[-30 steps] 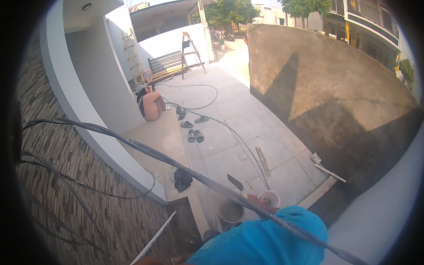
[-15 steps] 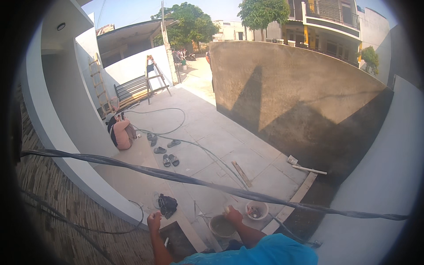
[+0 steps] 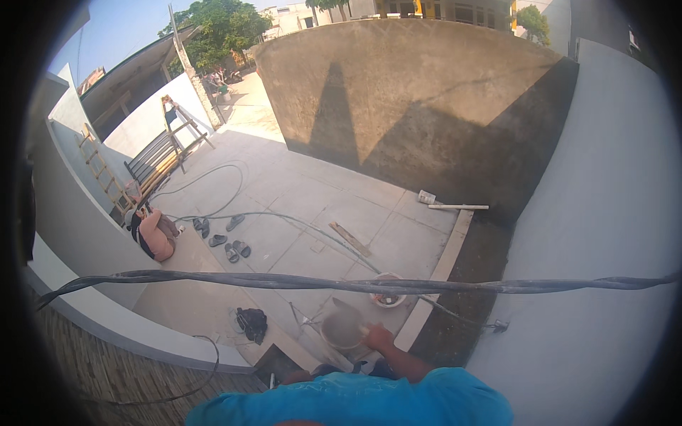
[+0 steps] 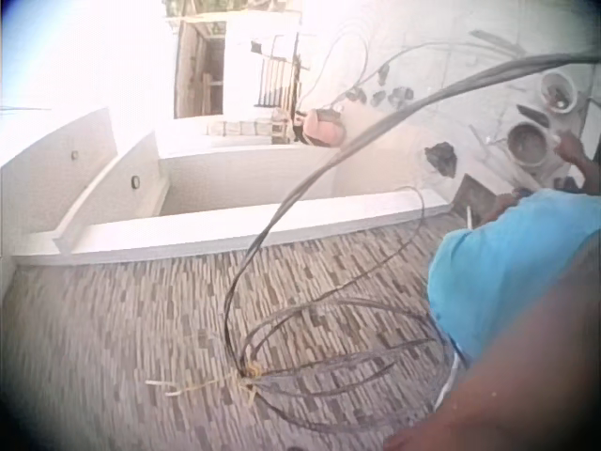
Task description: The person scoops wet cement from a bucket using a trowel and applies it to a floor edge, smoothing it with a straight wooden plank. The person repeatedly scoops and spreads the cement along the same area.
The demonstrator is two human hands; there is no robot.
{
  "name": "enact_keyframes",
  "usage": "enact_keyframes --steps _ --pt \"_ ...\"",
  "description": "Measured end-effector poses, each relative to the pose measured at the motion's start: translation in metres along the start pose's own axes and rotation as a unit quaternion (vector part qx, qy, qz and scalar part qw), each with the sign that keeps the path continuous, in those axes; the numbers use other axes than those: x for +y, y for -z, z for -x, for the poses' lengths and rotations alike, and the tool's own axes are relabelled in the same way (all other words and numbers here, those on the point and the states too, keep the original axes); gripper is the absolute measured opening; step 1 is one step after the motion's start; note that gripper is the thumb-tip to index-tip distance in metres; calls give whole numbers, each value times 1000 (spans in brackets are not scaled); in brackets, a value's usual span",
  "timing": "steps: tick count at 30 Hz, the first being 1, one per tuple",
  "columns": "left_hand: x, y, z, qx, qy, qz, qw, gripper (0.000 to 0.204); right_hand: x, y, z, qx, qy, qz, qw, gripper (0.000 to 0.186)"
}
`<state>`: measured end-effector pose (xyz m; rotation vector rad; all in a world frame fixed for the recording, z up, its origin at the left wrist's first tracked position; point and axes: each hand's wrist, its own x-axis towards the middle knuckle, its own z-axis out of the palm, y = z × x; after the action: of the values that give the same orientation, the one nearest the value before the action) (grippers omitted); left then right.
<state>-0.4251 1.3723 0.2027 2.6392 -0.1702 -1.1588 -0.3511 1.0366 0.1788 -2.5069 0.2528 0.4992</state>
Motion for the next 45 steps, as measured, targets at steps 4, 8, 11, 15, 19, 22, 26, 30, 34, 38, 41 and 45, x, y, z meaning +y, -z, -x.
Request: enact_keyframes --steps 4,8,11,15,19,22,26,30,34,38,41,45 --pt "-27 -22 -53 24 -77 -142 987 66 31 -8 13 -78 -62 -18 995 50" --pt "-48 -7 -81 9 -84 -136 987 55 51 -23 33 -30 -136 -104 985 49" --pt "-50 19 -86 -36 -103 -120 987 53 68 -42 53 5 -216 -165 962 50" --pt "-59 56 -71 -137 -116 -122 976 50 72 -76 89 99 -311 -230 917 41" --pt "-65 80 -65 -220 -123 -146 957 47 82 -158 118 236 -419 -273 833 48" --pt "-78 89 -62 -258 -124 -158 945 45 66 -189 161 199 -528 -367 739 54" --pt "-93 101 -69 -315 -126 -166 926 43 46 -272 204 204 -638 -408 621 56" --pt "-79 93 -59 -341 -113 -246 900 43 30 -350 237 174 -719 -369 563 56" --pt "-78 81 -63 -370 -66 -254 891 51 35 -413 260 137 -751 -406 502 58" --pt "-124 53 -101 -417 -132 -288 852 54 72 -485 263 136 -751 -452 462 59" --pt "-59 22 -95 -488 50 -290 822 49 108 -483 263 151 -729 -456 488 58" --pt "-1 -18 -118 -438 67 -222 868 38 144 -503 261 190 -715 -451 500 54"
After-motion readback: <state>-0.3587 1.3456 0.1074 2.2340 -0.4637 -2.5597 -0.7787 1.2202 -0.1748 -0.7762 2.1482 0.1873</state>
